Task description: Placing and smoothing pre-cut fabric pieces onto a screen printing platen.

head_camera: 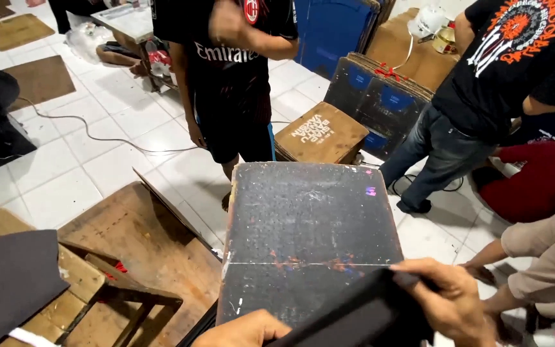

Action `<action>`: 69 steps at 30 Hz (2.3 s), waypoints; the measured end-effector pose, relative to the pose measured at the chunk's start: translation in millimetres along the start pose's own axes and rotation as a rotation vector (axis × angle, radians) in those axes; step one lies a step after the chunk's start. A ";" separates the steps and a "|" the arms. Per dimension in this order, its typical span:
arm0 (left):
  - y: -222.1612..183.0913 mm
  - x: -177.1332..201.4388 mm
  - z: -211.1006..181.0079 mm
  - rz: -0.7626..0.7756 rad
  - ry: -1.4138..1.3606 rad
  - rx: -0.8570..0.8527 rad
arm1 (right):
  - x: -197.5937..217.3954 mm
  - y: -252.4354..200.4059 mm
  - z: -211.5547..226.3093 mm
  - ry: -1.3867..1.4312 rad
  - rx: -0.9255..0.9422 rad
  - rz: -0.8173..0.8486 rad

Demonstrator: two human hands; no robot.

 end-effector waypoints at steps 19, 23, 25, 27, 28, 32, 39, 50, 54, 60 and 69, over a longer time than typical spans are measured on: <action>100.4 109.6 248.7 -0.394 0.470 0.425 | -9.1 84.7 -289.6 0.103 -1.036 -0.230; 98.8 104.9 243.8 -0.417 0.483 0.470 | 0.2 83.2 -304.1 -0.217 -0.902 -0.310; 97.8 99.5 240.8 -0.405 0.459 0.444 | -24.7 74.9 -278.1 -0.203 -0.660 -0.211; 93.3 78.8 210.5 -0.392 0.434 0.415 | -58.2 65.1 -211.2 -0.189 -0.417 -0.112; 90.6 60.4 179.7 -0.410 0.287 0.307 | -91.4 48.2 -157.0 -0.073 -0.287 0.334; 83.4 38.2 99.4 -0.296 0.269 0.098 | -135.1 -30.1 -44.7 0.621 -0.612 1.203; 19.8 40.5 -9.0 -0.418 0.588 0.136 | -48.1 -19.5 -54.0 0.171 -0.303 1.122; -33.7 98.1 -53.6 -0.775 1.128 -0.046 | 87.2 33.9 -27.1 0.058 -0.121 0.207; -27.1 119.1 -99.1 -1.038 1.057 -0.117 | 85.6 75.0 -63.4 0.179 -0.068 -0.019; 56.3 244.9 -89.8 -1.231 0.952 0.016 | 40.5 177.5 -138.1 -0.113 -0.164 -0.107; 108.3 260.6 -87.4 -1.103 -0.138 -0.779 | 18.8 202.6 -172.5 0.507 -0.307 -0.469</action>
Point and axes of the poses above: each hand's wrist, its own y-axis towards the middle knuckle, its own x-axis out of the back of the hand, z = x × y, the point moved 4 cm from there along y, towards the middle knuckle, and after that the axes turned 4 degrees about -x, right-handed, at the moved point
